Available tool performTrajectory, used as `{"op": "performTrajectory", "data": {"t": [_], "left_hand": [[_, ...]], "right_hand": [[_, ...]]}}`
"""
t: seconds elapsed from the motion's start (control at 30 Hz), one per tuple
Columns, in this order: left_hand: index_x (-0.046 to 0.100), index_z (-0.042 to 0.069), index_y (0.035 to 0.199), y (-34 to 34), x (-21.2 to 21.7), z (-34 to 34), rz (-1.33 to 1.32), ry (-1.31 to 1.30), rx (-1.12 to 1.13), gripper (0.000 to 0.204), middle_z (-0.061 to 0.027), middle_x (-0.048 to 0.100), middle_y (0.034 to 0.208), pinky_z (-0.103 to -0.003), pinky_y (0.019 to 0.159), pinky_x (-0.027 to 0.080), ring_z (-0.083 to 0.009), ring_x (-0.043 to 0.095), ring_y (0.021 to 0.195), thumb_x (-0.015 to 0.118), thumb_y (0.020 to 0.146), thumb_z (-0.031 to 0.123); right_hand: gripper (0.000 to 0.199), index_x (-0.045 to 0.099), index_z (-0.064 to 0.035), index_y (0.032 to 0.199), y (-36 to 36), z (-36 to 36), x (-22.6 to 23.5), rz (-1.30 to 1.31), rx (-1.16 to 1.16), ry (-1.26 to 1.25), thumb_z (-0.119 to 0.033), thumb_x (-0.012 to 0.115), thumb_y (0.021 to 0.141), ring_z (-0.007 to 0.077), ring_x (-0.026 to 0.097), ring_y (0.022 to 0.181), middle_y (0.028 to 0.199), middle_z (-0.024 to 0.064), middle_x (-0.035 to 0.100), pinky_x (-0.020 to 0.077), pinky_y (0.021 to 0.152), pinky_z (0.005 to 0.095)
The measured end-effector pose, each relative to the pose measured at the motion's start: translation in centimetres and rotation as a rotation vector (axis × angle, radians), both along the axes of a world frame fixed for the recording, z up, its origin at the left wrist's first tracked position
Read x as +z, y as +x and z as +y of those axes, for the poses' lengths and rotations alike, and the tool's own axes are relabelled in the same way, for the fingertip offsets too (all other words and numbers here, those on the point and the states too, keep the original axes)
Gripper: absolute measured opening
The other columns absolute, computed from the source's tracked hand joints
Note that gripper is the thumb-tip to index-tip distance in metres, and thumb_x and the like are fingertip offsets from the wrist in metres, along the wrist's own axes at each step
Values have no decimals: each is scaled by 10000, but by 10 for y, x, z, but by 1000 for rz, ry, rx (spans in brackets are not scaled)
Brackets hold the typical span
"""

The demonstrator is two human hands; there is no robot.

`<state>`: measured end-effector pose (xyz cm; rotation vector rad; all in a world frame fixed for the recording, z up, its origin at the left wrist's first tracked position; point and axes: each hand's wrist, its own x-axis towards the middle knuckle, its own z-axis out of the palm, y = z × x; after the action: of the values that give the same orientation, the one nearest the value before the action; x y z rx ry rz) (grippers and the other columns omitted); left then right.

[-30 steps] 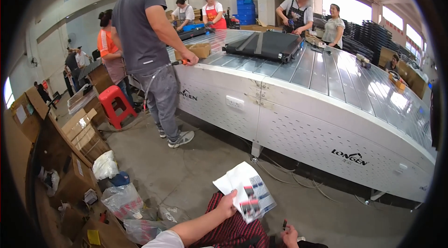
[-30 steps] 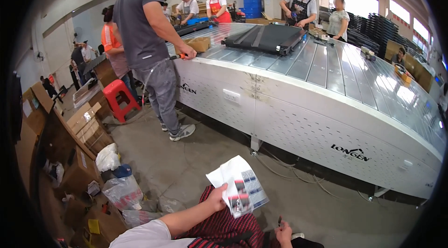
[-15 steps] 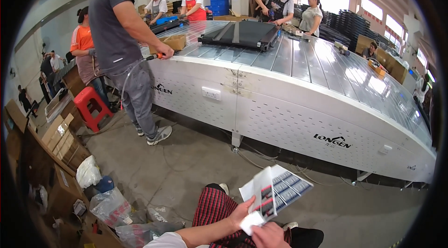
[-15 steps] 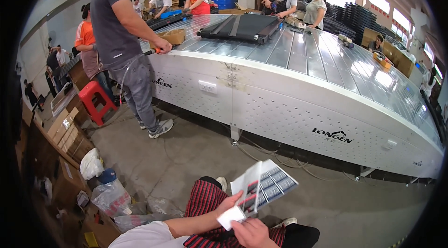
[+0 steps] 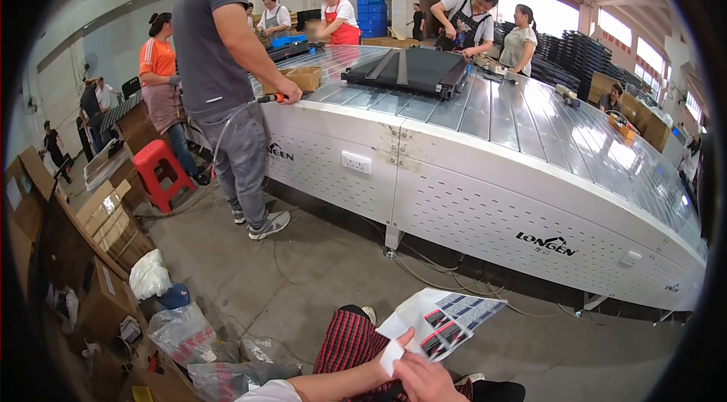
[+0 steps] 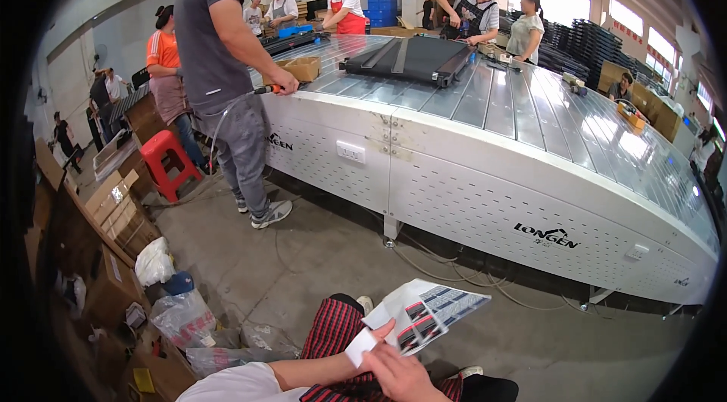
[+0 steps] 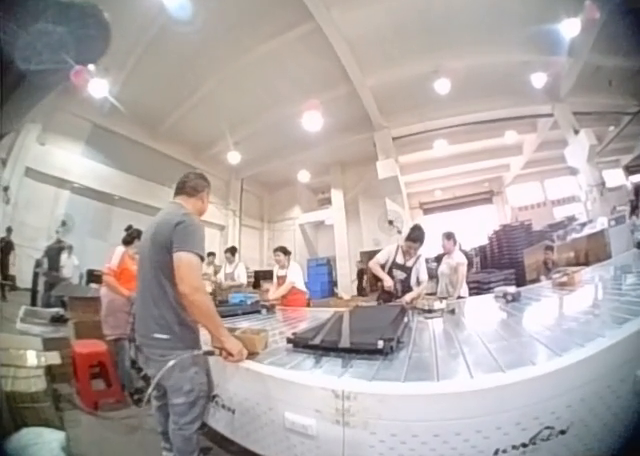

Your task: Applying identification and QR code labels to treadmills on an assembly line.

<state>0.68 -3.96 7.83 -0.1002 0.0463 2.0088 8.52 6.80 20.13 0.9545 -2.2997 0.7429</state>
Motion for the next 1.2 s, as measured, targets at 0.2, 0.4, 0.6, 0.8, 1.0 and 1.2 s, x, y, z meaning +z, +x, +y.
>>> {"op": "performTrajectory", "data": {"t": [0.2, 0.4, 0.6, 0.8, 1.0, 1.2], "left_hand": [[524, 59, 1015, 14, -44, 14, -25, -124, 105, 346, -78, 587, 952, -340, 819, 450, -197, 560, 888, 496, 854, 364], [519, 31, 991, 19, -51, 16, 9, -133, 73, 351, -95, 572, 968, -344, 838, 437, -204, 541, 915, 444, 882, 355], [493, 28, 1053, 18, -37, 19, -81, -340, 114, 318, -101, 556, 1013, -342, 885, 413, -209, 523, 968, 410, 900, 295], [505, 33, 1008, 23, -21, 18, -124, -522, 161, 228, -106, 555, 1003, -350, 855, 440, -218, 537, 932, 361, 903, 175], [511, 51, 1004, 26, 2, 20, -127, -606, 162, 217, -95, 565, 991, -350, 854, 440, -211, 536, 933, 375, 899, 182], [520, 48, 957, 24, -38, 19, -134, -343, 131, 215, -84, 568, 952, -330, 818, 450, -194, 542, 891, 383, 896, 201]], "right_hand": [[362, 496, 0, 1092, -3, 5, -27, -156, -285, 32, -45, 572, 741, 216, 554, 669, 768, 108, 560, 449, 559, 308], [546, 416, -55, 1228, -3, 3, -42, -238, -329, 51, -104, 583, 711, 198, 544, 638, 689, 58, 538, 452, 515, 306], [527, 414, -57, 1230, 0, 5, -47, -284, -317, 89, -109, 569, 728, 217, 545, 700, 735, 70, 545, 459, 577, 318], [532, 415, -49, 1225, 2, 8, -50, -286, -259, 135, -68, 550, 711, 220, 547, 708, 760, 75, 558, 461, 611, 314], [549, 443, -37, 1199, -1, 9, -54, -282, -286, 172, -37, 551, 661, 210, 547, 702, 734, 68, 555, 461, 589, 299], [536, 478, -37, 1163, -2, 9, -65, -230, -293, 209, -37, 562, 633, 204, 545, 695, 726, 58, 552, 464, 572, 290]]}}
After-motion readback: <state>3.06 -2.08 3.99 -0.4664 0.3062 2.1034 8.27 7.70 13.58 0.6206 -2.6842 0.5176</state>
